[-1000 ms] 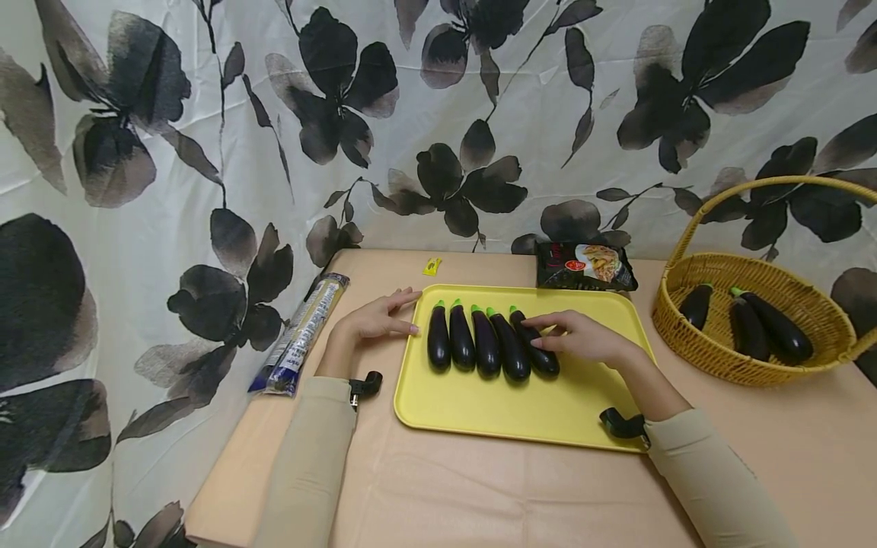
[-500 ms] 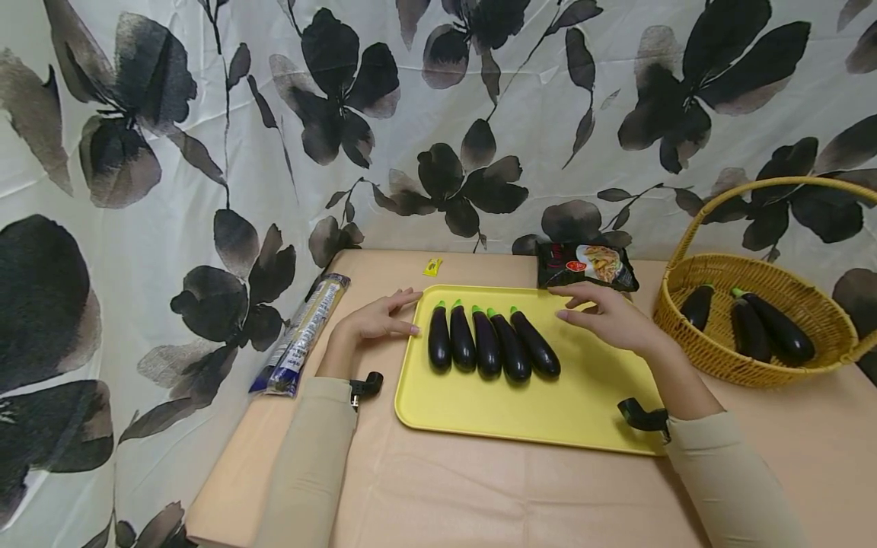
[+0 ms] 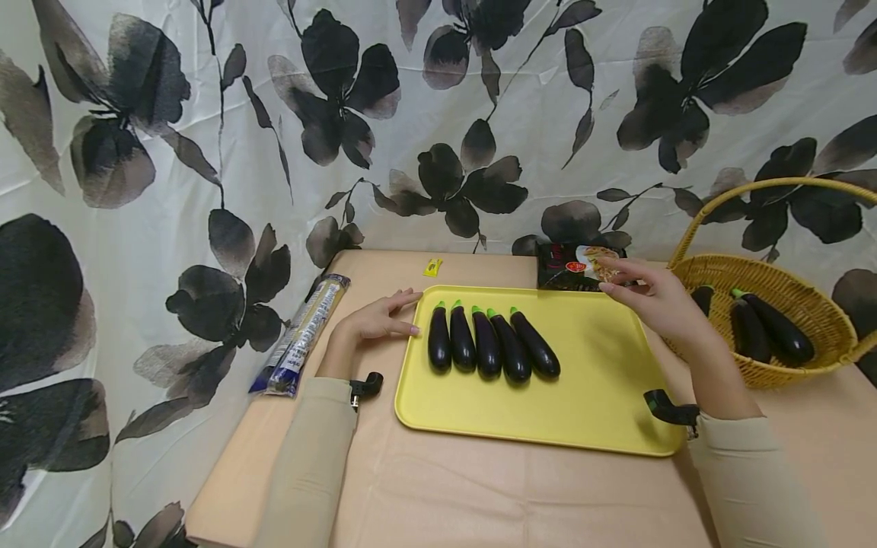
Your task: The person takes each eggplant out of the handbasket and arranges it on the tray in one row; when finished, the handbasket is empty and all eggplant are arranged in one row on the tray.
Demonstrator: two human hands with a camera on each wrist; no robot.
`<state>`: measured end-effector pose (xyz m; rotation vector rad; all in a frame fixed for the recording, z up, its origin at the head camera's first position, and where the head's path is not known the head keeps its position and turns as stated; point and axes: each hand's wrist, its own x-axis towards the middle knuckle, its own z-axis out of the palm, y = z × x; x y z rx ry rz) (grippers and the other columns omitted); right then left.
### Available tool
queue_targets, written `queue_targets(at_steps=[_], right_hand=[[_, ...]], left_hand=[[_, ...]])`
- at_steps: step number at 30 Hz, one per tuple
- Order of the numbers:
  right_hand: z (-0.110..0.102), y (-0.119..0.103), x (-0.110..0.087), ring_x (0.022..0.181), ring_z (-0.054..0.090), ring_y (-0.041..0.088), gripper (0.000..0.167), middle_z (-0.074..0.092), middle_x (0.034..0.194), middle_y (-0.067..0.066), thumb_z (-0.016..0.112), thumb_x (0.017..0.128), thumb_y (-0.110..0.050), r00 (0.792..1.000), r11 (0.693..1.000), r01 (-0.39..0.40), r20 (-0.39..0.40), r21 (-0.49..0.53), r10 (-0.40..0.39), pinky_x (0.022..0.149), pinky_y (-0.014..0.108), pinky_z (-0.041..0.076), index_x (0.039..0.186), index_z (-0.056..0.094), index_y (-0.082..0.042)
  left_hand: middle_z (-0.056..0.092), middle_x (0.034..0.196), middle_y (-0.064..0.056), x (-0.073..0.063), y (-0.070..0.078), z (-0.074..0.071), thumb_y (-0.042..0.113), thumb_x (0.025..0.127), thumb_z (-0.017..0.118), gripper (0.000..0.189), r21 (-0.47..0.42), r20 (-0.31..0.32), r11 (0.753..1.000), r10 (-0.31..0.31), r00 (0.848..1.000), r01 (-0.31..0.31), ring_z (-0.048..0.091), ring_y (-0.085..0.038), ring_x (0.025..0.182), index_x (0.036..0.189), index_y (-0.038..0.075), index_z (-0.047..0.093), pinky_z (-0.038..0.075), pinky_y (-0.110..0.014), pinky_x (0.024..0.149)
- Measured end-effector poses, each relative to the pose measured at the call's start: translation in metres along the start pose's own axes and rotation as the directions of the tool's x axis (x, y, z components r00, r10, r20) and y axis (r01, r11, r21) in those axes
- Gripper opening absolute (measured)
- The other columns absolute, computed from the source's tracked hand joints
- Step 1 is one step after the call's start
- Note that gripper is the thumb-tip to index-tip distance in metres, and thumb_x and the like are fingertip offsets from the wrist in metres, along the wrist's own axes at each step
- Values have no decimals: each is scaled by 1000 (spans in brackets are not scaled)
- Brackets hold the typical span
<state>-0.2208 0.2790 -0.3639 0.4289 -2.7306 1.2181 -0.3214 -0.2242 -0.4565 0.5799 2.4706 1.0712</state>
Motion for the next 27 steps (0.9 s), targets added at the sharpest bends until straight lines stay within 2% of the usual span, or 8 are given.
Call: queue_targets(at_steps=[7,11,13,15,20,24,26,27], right_hand=[[-15,8,-6,121,55,29,52,51,152,16,60,107,-35,996,996,-42,-78,-82,35,85,10,40,155,52,-17],[-23,15,-9,121,53,29,53,51,153,16,59,107,-38,992,992,-67,-111,-105,55,82,9,41,156,51,-18],[-27,18,-10,122,53,35,54,51,152,19,58,107,-39,989,991,-86,-132,-107,71,87,23,48,156,51,-17],[-30,22,-12,122,54,39,54,51,151,20,57,107,-40,984,986,-111,-155,-122,92,86,34,50,156,50,-18],[-37,35,-15,121,54,44,55,51,144,23,56,107,-40,974,977,-142,-199,-162,109,83,34,49,156,50,-15],[-41,48,-17,120,52,46,57,50,144,26,54,107,-43,967,968,-181,-213,-176,142,85,50,50,156,49,-12],[-42,55,-18,120,50,48,59,49,143,27,53,107,-45,961,961,-210,-218,-180,169,82,51,51,156,48,-12],[-43,59,-19,119,50,48,60,49,142,27,53,107,-46,959,957,-223,-221,-186,180,79,46,51,156,48,-12]], left_hand=[[14,176,-5,1,-1,1,43,85,85,92,8,-8,1000,-15,1000,15,0,-27,164,163,27,38,2,-54,132],[14,176,-3,1,0,1,44,86,85,91,17,-14,1000,-26,1000,26,1,-25,164,163,29,38,3,-53,132],[14,176,-3,1,0,1,43,86,85,91,14,-15,1000,-27,1000,28,1,-25,164,162,29,39,3,-53,132],[14,176,-2,1,0,1,43,86,85,91,8,-16,1000,-25,1000,26,0,-25,164,162,29,39,3,-53,132],[15,176,-2,1,-1,2,43,85,86,91,-3,-19,1000,-30,999,30,1,-25,164,162,29,39,3,-52,132],[15,176,-3,1,-1,2,43,85,86,92,-9,-19,999,-33,999,33,1,-25,164,162,29,39,3,-52,132],[14,176,-3,1,0,2,42,85,86,92,-13,-17,999,-32,999,32,1,-25,164,162,28,39,3,-52,132],[14,176,-3,1,0,2,42,86,86,92,-14,-15,999,-29,999,29,1,-26,164,163,28,38,3,-53,132]])
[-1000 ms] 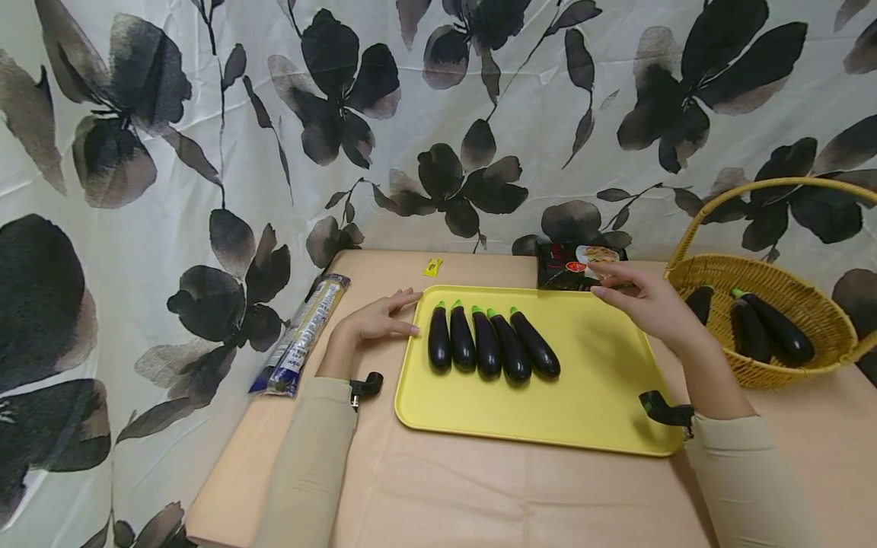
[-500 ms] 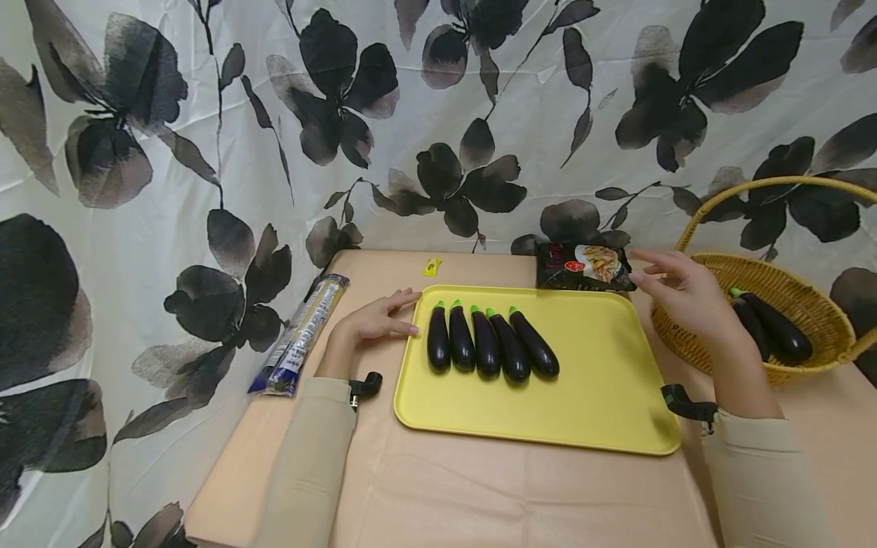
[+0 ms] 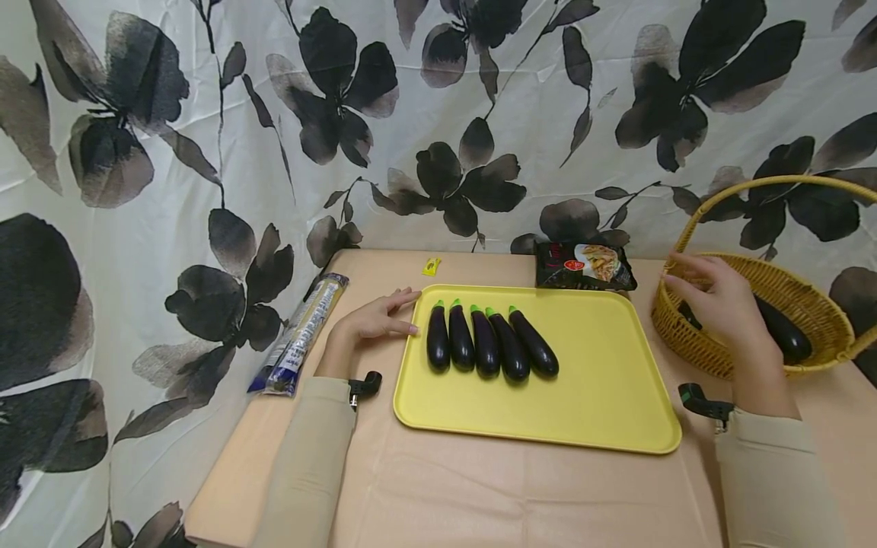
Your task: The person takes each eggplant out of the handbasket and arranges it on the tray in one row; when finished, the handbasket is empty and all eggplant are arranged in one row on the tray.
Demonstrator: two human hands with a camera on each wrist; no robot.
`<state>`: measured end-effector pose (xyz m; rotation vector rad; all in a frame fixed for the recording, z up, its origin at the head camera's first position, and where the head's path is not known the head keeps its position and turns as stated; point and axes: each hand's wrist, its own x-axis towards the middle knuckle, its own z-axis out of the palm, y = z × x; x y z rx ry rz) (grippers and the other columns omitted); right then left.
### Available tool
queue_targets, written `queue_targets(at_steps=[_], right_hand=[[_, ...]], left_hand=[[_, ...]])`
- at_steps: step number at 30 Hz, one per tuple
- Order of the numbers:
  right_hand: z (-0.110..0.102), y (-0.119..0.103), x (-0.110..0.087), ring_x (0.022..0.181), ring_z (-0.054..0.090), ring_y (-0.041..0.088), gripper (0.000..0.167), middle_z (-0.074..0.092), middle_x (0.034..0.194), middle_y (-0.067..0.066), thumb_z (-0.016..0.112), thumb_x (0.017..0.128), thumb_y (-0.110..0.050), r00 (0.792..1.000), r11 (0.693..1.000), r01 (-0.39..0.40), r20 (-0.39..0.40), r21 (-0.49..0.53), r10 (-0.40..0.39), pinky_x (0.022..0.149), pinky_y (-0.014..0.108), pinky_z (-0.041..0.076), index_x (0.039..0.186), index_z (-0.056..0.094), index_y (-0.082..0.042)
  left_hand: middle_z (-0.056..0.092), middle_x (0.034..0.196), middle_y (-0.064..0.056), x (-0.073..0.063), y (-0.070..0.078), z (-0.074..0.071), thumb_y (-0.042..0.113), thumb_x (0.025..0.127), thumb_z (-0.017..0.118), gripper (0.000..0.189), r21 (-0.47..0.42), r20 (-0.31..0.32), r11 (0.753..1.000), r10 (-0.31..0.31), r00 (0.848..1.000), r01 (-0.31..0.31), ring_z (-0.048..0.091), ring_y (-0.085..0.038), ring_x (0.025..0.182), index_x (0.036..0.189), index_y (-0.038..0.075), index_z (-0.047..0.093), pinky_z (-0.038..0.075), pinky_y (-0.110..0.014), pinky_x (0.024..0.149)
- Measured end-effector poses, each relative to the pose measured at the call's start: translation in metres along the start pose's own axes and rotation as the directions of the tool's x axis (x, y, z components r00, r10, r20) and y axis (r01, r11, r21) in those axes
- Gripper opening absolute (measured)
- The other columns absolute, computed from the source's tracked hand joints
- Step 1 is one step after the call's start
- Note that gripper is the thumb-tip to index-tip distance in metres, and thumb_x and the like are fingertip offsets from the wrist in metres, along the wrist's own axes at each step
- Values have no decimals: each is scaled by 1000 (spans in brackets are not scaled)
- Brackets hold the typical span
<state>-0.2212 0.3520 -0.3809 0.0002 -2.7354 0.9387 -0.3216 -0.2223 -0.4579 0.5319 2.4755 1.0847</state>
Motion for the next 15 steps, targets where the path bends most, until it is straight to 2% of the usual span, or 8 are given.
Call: queue_targets(at_steps=[4,6,9,12,15], right_hand=[[0,13,1,120,48,49,62,48,141,30,52,107,-46,1000,1000,-23,-2,-11,23,71,27,45,157,46,-10],[0,18,2,118,49,49,63,48,140,30,52,107,-46,999,999,-35,-1,-18,35,68,25,43,158,45,-9],[0,26,2,115,47,48,64,47,140,32,50,108,-46,998,997,-63,5,-32,63,66,32,45,159,42,-8],[-1,34,1,113,46,48,65,45,141,35,50,109,-44,996,995,-87,21,-53,89,70,46,48,160,39,-6],[-2,41,1,99,57,45,65,53,128,35,50,109,-43,992,991,-111,44,-77,114,65,47,49,160,38,-4]], left_hand=[[14,176,-3,0,1,0,42,86,85,92,1,1,1000,3,1000,-3,0,-27,164,163,28,38,2,-54,132],[14,176,-4,0,1,0,42,86,85,92,2,2,1000,6,1000,-6,0,-27,164,163,27,37,2,-54,132],[14,176,-4,0,0,0,42,86,86,92,4,0,1000,8,1000,-8,0,-27,164,163,27,38,2,-54,132],[14,176,-4,0,0,0,42,85,86,92,5,-2,1000,8,1000,-8,0,-26,164,163,27,38,2,-54,132],[14,176,-5,0,0,0,42,85,86,92,6,-3,1000,7,1000,-7,0,-27,164,163,27,38,2,-54,132]])
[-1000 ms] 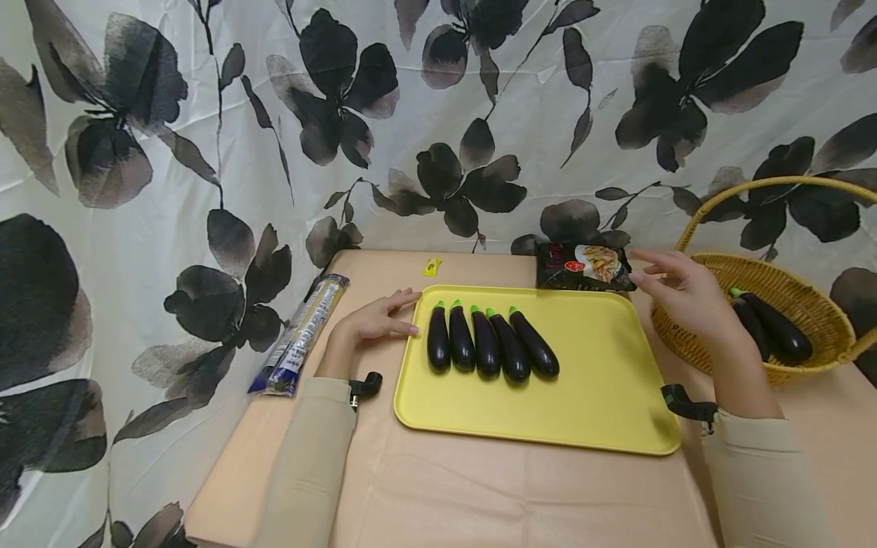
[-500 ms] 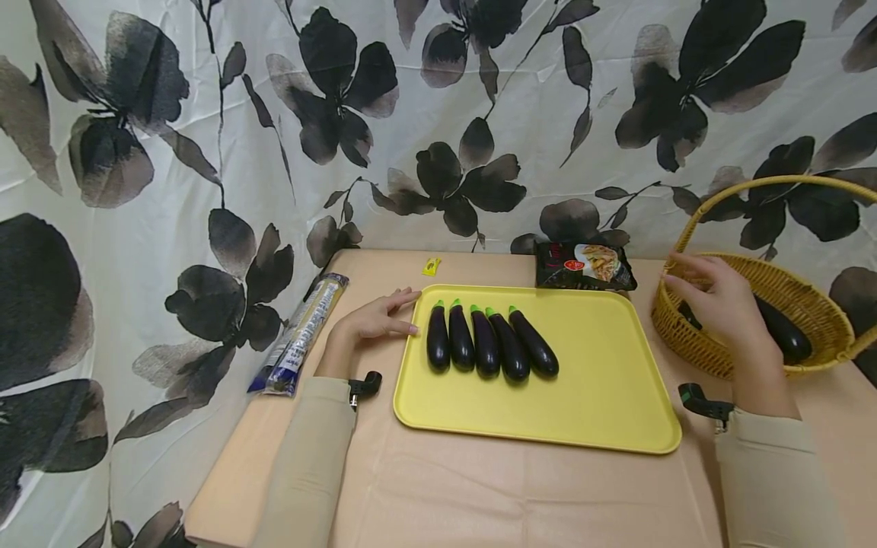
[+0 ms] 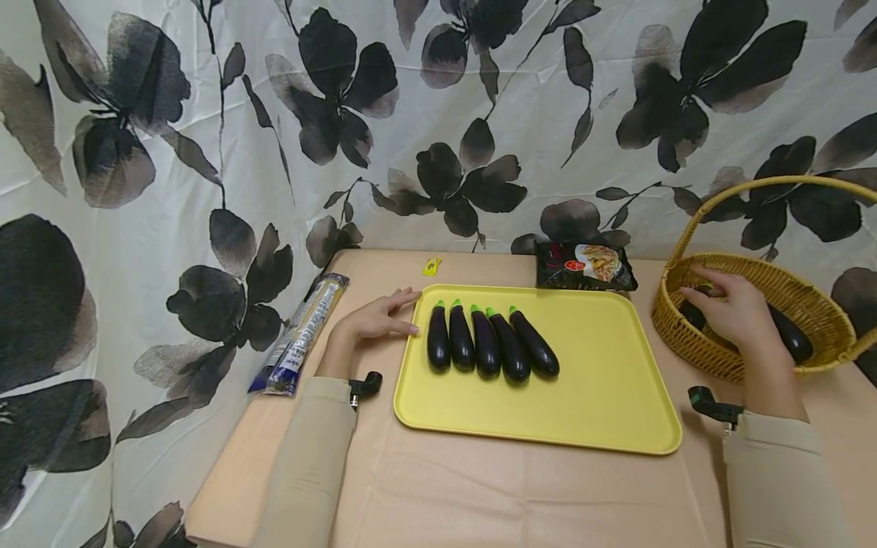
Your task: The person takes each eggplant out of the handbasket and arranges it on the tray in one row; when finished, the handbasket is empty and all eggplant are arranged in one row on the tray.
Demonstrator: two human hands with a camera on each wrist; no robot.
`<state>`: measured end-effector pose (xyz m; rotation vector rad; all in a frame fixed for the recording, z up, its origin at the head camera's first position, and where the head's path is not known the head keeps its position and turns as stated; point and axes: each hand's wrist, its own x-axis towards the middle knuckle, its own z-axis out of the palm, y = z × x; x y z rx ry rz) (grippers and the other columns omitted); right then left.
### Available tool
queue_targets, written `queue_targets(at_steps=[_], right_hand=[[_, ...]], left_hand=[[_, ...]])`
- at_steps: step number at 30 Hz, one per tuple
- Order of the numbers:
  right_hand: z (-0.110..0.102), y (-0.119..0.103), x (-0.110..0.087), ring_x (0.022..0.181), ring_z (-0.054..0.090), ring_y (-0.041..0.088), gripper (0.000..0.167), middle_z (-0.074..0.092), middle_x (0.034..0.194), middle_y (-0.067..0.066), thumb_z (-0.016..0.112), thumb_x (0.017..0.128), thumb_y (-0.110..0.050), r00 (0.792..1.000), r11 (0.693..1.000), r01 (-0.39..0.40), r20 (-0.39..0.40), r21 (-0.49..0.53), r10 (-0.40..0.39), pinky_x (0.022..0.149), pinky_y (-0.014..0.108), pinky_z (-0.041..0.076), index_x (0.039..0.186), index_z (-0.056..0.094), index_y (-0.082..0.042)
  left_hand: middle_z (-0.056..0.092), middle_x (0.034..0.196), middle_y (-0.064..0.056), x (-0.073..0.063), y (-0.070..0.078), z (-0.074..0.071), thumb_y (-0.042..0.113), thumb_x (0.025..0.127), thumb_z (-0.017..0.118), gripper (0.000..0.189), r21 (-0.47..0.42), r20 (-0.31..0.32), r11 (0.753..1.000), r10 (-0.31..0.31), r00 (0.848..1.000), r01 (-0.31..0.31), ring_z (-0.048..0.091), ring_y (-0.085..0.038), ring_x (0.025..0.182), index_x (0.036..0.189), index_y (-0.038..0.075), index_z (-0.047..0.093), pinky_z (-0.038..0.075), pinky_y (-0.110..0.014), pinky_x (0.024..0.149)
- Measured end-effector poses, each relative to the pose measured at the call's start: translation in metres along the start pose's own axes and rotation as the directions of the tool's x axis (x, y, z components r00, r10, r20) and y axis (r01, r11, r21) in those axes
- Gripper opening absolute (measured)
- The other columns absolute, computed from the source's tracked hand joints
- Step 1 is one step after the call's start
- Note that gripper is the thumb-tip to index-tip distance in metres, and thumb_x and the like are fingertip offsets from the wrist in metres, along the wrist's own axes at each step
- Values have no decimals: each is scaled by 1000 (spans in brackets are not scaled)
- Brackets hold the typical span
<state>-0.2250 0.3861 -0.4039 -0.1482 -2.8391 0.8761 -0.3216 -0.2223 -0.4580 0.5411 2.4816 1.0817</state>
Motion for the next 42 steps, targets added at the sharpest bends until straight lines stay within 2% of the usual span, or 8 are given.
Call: queue_targets(at_steps=[3,5,8,10,12,21,37,42], right_hand=[[0,7,1,75,60,34,66,58,109,30,51,109,-42,999,999,-23,29,-26,24,54,38,46,159,38,-1],[-1,11,1,76,60,36,65,58,111,33,49,110,-41,998,999,-34,59,-43,36,55,40,48,158,38,1],[-1,16,4,110,56,56,67,50,137,41,44,111,-43,991,997,-34,131,-73,43,82,64,55,159,35,3],[-1,19,5,130,39,67,67,37,150,45,41,112,-43,984,996,-29,173,-90,45,99,79,41,159,32,3],[0,21,6,138,24,71,67,30,152,48,40,112,-43,978,994,-26,202,-104,46,105,84,27,159,32,5],[0,24,7,138,21,72,63,28,151,49,40,113,-37,968,993,-31,243,-115,59,106,84,26,157,33,8],[-4,28,9,146,11,68,57,15,159,46,28,115,-26,925,997,-19,376,-70,44,113,81,16,161,21,7],[-4,28,7,146,11,68,56,16,158,47,30,115,-25,936,999,-33,348,-27,41,113,81,16,161,23,6]], left_hand=[[13,176,-5,0,1,0,43,86,85,92,1,4,1000,-1,1000,1,-1,-27,164,163,26,38,2,-55,132],[13,176,-5,0,2,0,42,86,85,92,-1,7,1000,-3,1000,3,-1,-27,164,163,27,38,2,-55,132],[14,176,-3,0,1,0,42,86,86,91,-6,3,1000,-11,1000,11,0,-26,164,163,28,38,2,-53,132],[14,176,-2,0,1,0,41,86,86,91,-12,2,1000,-13,1000,13,0,-25,164,162,28,39,2,-53,132],[14,176,-2,0,0,0,41,86,86,91,-16,1,1000,-15,1000,15,0,-25,164,162,29,39,2,-53,132],[14,176,-3,-1,1,0,43,86,85,91,-1,2,1000,-16,1000,16,0,-27,164,162,28,39,2,-56,131],[14,176,-3,0,0,0,42,86,85,91,6,3,1000,-8,1000,8,0,-27,164,163,28,38,2,-55,132],[14,176,-3,0,-2,1,44,86,85,91,14,1,1000,-5,1000,5,0,-26,164,163,29,38,2,-54,132]])
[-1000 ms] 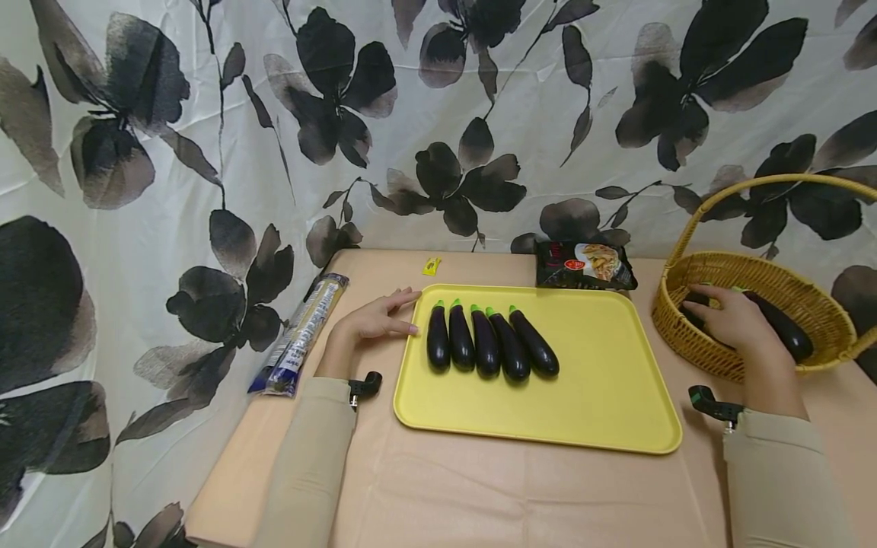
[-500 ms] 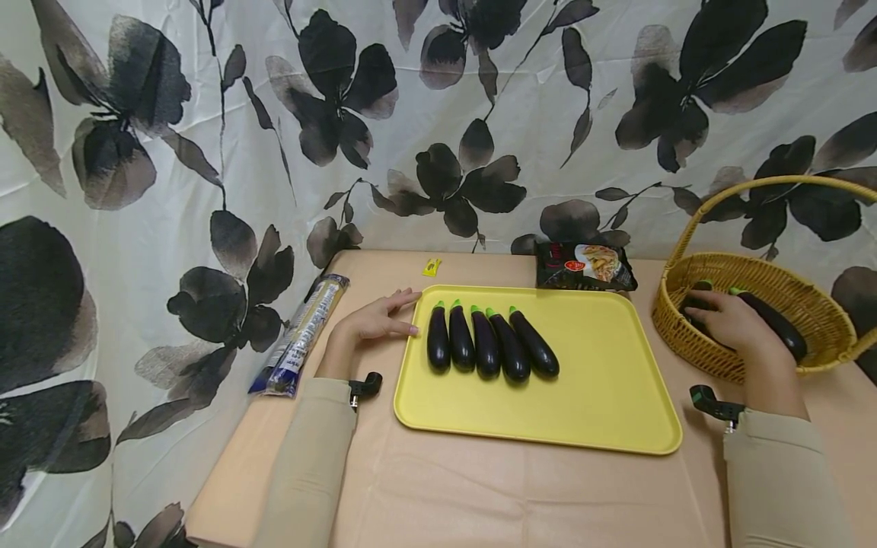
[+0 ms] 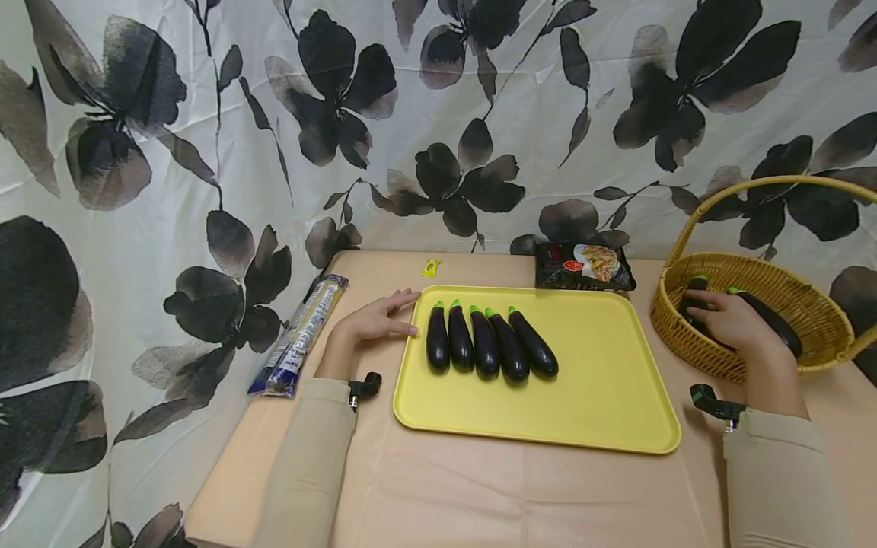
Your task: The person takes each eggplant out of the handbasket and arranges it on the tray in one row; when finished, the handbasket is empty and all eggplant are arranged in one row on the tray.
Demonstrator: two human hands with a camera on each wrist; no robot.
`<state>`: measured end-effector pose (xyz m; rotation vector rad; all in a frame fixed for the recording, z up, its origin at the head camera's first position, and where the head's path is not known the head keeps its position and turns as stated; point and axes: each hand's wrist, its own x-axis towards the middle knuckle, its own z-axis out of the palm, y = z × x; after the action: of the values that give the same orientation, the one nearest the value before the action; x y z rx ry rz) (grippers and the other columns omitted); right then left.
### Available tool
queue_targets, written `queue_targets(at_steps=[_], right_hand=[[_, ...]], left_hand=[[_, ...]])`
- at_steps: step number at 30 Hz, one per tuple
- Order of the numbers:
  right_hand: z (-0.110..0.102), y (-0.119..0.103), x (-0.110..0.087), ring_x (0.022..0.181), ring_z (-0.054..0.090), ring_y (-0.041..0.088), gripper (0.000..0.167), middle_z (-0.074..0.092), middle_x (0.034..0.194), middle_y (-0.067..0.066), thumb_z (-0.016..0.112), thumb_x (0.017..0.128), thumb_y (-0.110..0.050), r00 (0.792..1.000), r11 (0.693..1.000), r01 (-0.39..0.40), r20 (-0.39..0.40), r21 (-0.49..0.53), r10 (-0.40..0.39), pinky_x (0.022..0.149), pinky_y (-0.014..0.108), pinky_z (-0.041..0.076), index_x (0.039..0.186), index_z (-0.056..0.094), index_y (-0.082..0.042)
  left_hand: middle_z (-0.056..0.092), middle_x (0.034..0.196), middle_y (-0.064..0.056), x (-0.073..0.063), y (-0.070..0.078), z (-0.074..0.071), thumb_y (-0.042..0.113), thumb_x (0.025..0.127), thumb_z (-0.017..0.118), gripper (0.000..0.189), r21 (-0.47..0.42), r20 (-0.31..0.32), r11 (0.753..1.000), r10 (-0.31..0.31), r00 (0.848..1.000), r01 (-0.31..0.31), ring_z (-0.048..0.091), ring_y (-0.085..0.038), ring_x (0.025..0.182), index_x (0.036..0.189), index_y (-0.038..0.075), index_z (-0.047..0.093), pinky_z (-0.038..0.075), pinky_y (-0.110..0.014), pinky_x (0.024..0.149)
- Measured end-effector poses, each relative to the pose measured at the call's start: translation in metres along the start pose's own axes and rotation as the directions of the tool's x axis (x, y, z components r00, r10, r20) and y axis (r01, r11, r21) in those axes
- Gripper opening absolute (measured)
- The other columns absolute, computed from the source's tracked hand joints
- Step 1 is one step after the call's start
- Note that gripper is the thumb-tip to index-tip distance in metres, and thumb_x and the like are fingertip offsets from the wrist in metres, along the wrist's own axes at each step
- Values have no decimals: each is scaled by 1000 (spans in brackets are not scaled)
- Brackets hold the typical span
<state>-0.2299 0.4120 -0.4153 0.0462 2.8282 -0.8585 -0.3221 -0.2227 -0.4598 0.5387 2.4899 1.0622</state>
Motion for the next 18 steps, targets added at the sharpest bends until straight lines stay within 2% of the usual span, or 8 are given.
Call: queue_targets(at_steps=[2,3,6,8,10,12,15,18], right_hand=[[1,0,-1,146,15,67,56,19,158,47,31,115,-26,1000,999,-5,-31,32,6,113,81,20,161,24,4],[2,-1,-2,143,26,66,56,25,156,46,32,115,-27,999,999,-8,-52,45,10,112,78,29,161,25,4],[4,-2,-4,110,60,50,55,53,127,40,35,114,-27,993,995,-16,-113,95,27,87,55,55,162,29,1],[6,-4,-5,83,62,33,55,58,102,26,38,114,-27,989,992,-17,-143,125,35,67,41,51,162,31,0],[6,-4,-6,71,59,23,55,55,91,16,40,114,-26,987,987,-20,-154,158,44,59,34,49,162,31,-2],[5,-3,-7,72,59,18,56,53,97,15,40,114,-28,987,981,-29,-150,190,58,61,32,51,163,30,-4],[3,-1,-8,79,60,12,58,52,118,19,40,113,-32,987,969,-26,-146,247,64,67,30,57,165,28,-9],[1,2,-8,84,61,4,59,48,133,13,42,112,-35,988,946,-10,-142,323,59,72,29,60,166,27,-15]], left_hand=[[14,176,-2,0,-1,0,45,86,85,91,0,-2,1000,-3,1000,3,0,-25,164,162,30,39,2,-53,132],[14,176,-2,1,-1,0,45,85,85,91,1,-2,1000,0,1000,0,0,-25,164,162,30,39,2,-54,132],[14,176,-1,0,-2,0,44,85,86,91,-12,-4,1000,3,1000,-3,0,-24,164,162,31,39,3,-53,132],[15,176,-1,0,-2,1,44,85,86,91,-20,-6,1000,7,1000,-7,1,-23,164,162,31,39,3,-52,132],[15,176,-1,0,-2,1,43,85,86,91,-27,-8,1000,8,1000,-8,1,-23,164,162,30,39,3,-52,132],[15,176,-1,0,-2,1,43,85,86,91,-26,-10,1000,9,1000,-9,1,-23,164,162,30,39,4,-52,132],[15,176,-2,0,-2,1,44,85,86,91,-25,-10,1000,7,1000,-8,1,-24,164,162,29,39,3,-52,132],[15,176,-1,0,-3,1,44,84,86,92,-26,-10,1000,5,1000,-5,1,-24,164,162,30,39,3,-52,132]])
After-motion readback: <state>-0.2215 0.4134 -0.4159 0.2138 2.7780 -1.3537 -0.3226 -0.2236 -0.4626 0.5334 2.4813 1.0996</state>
